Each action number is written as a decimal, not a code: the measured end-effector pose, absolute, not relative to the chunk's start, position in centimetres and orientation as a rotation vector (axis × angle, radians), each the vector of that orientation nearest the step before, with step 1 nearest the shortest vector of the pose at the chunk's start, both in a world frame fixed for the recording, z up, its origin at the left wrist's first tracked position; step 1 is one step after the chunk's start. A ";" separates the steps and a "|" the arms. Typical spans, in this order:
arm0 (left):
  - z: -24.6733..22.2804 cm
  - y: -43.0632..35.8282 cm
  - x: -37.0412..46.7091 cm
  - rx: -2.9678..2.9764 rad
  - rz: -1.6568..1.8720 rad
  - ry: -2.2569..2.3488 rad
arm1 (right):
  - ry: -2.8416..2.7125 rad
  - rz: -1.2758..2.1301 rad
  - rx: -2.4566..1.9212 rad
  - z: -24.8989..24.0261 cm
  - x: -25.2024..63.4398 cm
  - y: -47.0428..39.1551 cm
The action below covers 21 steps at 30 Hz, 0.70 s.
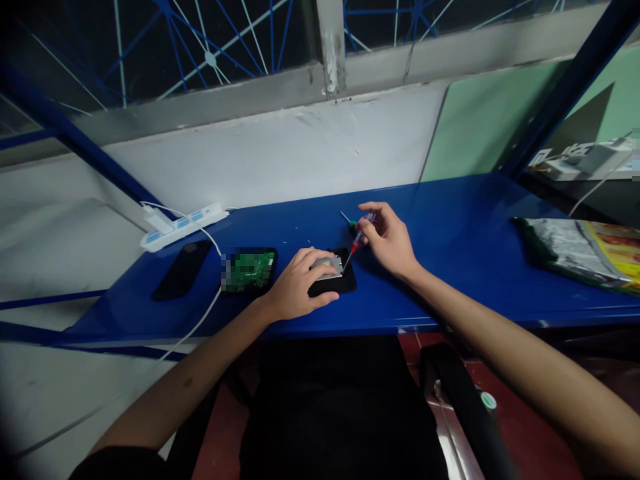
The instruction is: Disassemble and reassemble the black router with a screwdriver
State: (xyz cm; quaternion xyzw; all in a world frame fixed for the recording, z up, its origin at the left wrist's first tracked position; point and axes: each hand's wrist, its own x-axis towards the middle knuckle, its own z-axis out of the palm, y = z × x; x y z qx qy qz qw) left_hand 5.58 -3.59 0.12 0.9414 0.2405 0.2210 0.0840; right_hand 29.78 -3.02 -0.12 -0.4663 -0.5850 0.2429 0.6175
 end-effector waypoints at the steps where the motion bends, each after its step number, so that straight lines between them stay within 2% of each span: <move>1: 0.1 -3.6 5.6 2.815 0.658 0.708 | -1.346 0.559 -1.073 -0.1 29.8 -3.0; 21: 0.1 -3.7 5.7 2.837 0.634 0.718 | -1.384 0.489 -1.105 -0.2 30.0 -2.9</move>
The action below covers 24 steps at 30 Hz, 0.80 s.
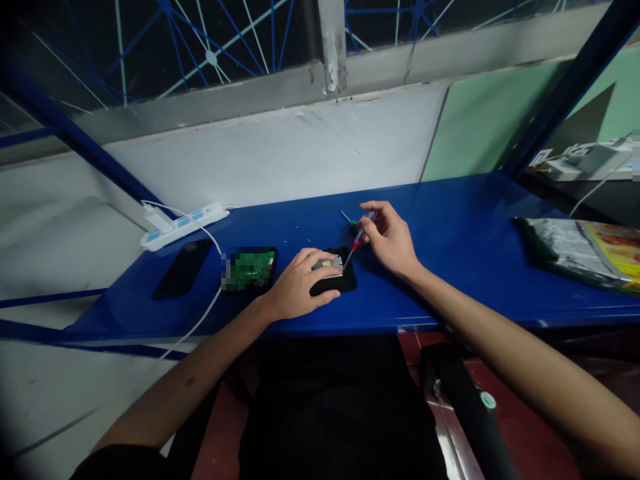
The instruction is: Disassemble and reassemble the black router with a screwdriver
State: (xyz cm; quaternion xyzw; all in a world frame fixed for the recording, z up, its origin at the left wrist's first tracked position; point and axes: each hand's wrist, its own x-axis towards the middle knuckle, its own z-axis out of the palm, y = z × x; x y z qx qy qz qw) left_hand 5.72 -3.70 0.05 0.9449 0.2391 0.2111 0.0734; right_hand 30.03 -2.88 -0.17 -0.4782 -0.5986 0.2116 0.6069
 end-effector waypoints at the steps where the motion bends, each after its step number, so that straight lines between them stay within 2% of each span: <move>1: 0.0 -3.7 5.7 2.840 0.637 0.719 | -1.378 0.492 -1.104 -0.1 30.0 -2.9; 24: 0.0 -3.7 5.7 2.847 0.644 0.720 | -1.365 0.481 -1.041 0.5 29.9 -3.5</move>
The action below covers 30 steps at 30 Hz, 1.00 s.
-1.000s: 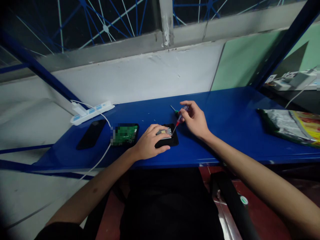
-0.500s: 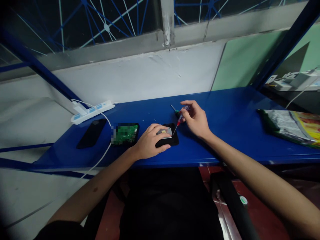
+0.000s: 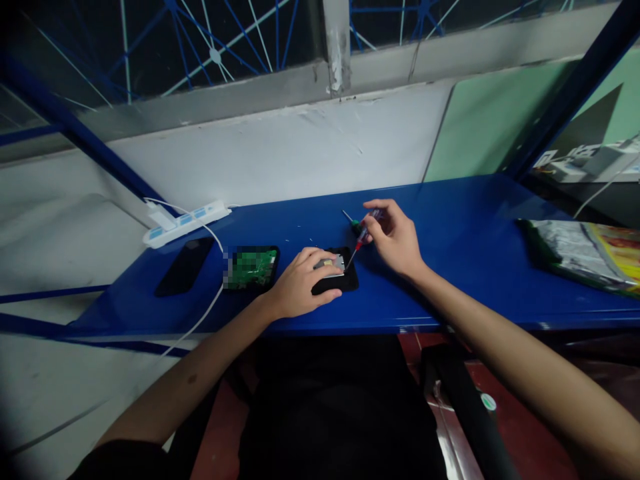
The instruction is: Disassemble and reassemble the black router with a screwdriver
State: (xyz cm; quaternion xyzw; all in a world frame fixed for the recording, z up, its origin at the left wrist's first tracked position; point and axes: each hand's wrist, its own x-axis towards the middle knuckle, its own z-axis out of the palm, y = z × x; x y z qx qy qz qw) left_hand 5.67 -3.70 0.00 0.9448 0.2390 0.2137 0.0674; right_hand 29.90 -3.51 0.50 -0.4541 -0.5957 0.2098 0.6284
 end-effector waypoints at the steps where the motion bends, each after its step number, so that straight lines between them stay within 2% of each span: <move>1: 0.0 -3.7 5.7 2.846 0.644 0.721 | -1.376 0.479 -1.045 0.5 29.9 -3.6; 30: 0.0 -3.7 5.7 2.852 0.647 0.719 | -1.435 0.423 -1.048 0.6 29.8 -3.8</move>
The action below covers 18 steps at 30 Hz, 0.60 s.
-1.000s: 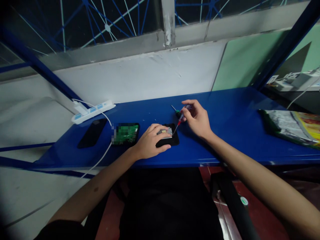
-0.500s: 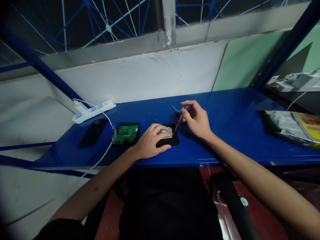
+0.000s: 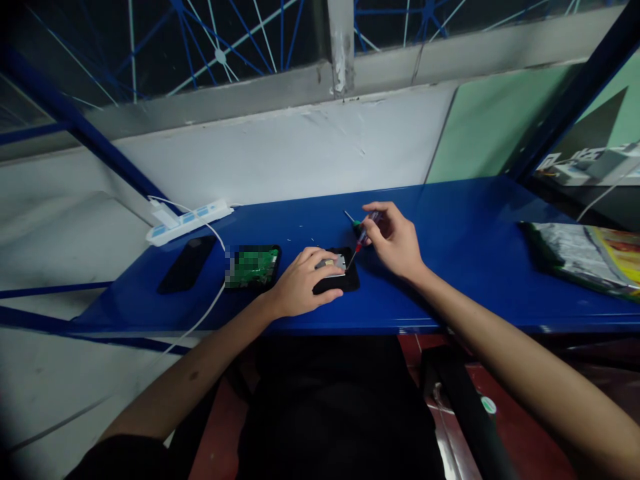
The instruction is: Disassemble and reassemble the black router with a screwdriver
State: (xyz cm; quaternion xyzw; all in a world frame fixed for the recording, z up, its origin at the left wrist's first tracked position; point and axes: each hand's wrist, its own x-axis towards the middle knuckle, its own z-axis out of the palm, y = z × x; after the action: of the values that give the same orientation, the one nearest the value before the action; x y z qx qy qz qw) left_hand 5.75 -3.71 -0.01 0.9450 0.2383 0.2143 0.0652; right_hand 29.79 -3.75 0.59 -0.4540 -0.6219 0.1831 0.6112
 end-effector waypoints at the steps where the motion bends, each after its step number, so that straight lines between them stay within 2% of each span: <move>1: 0.0 -3.7 5.7 2.852 0.648 0.718 | -1.436 0.420 -1.046 0.6 29.8 -3.8; 18: 0.2 -3.8 5.8 2.839 0.620 0.737 | -1.517 0.409 -0.973 1.2 29.4 -4.6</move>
State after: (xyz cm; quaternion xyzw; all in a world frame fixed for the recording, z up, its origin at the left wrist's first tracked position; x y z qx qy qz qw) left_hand 5.76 -3.78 0.17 0.9446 0.2452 0.2063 0.0715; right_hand 29.37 -4.62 1.17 -0.4200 -0.6551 0.1768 0.6026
